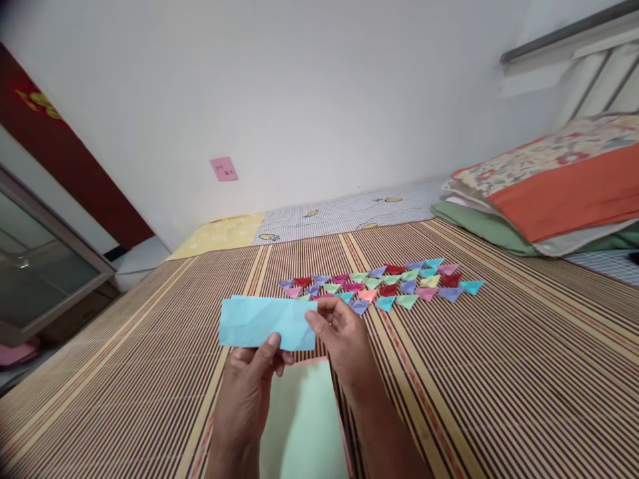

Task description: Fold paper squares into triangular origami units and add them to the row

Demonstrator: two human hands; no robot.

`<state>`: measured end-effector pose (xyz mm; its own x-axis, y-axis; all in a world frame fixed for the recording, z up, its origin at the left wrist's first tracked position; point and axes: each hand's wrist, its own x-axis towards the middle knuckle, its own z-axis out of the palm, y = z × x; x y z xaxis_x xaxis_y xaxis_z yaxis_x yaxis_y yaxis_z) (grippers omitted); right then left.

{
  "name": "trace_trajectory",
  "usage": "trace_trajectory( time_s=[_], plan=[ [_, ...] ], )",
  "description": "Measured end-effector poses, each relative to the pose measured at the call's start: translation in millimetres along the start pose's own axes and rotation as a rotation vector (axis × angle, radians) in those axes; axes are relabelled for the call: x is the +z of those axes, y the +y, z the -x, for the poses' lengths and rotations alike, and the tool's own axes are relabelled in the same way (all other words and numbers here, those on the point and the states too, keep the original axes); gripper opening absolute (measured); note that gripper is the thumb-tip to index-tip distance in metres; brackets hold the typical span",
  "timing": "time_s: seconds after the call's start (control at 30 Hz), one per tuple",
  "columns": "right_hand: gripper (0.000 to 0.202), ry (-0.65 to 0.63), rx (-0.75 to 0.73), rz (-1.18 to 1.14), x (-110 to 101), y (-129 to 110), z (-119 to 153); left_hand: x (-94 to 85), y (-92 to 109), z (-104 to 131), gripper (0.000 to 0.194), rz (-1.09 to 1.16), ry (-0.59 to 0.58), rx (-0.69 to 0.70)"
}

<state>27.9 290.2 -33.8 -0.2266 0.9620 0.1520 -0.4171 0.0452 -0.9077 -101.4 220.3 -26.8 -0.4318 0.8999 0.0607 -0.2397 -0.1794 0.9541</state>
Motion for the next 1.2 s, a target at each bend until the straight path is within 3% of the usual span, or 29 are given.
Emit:
trace_trajectory(
  time_s=[0.07, 0.23, 0.33, 0.47, 0.53, 0.7, 0.8, 0.93, 1.07, 1.2],
  plan=[
    [0.042, -0.023, 0.029, -0.068, -1, -1, 0, 1.2, 1, 1, 0.028, -0.003, -0.021, 0.0],
    [0.029, -0.146, 0.087, -0.087, -2, -5, 4, -2.4, -1, 0, 0.03, -0.02, -0.048, -0.018],
    [0.028, -0.115, 0.068, 0.017, -5, -5, 4, -12.5, -3, -4, 0.036, 0.003, 0.086, 0.007],
    [0.027, -0.072, -0.001, 0.108, -9, -8, 2, -23.6, 1, -9, 0.026, 0.122, 0.233, 0.111],
    [0.026, -0.058, -0.016, 0.112, -8, -11, 3, -22.9, 3, -9, 0.026, 0.194, 0.183, 0.122],
    [0.023, -0.075, -0.018, 0.062, -2, -9, 6, -6.7, 3, -4, 0.028, 0.171, -0.011, -0.054],
    [0.021, -0.1, -0.045, 0.1, -4, -7, 5, -1.3, 2, -2, 0.029, 0.128, 0.003, -0.043],
    [0.018, -0.039, -0.234, 0.297, -16, -13, 2, -6.7, 3, -4, 0.026, 0.141, 0.066, -0.033],
    [0.037, -0.185, -0.434, 0.52, -22, -23, 4, -11.4, 5, -4, 0.027, 0.13, 0.074, -0.055],
    [0.034, -0.282, -0.428, 0.622, -17, -27, 8, -8.2, 6, -3, 0.027, 0.111, 0.01, -0.056]
  ],
)
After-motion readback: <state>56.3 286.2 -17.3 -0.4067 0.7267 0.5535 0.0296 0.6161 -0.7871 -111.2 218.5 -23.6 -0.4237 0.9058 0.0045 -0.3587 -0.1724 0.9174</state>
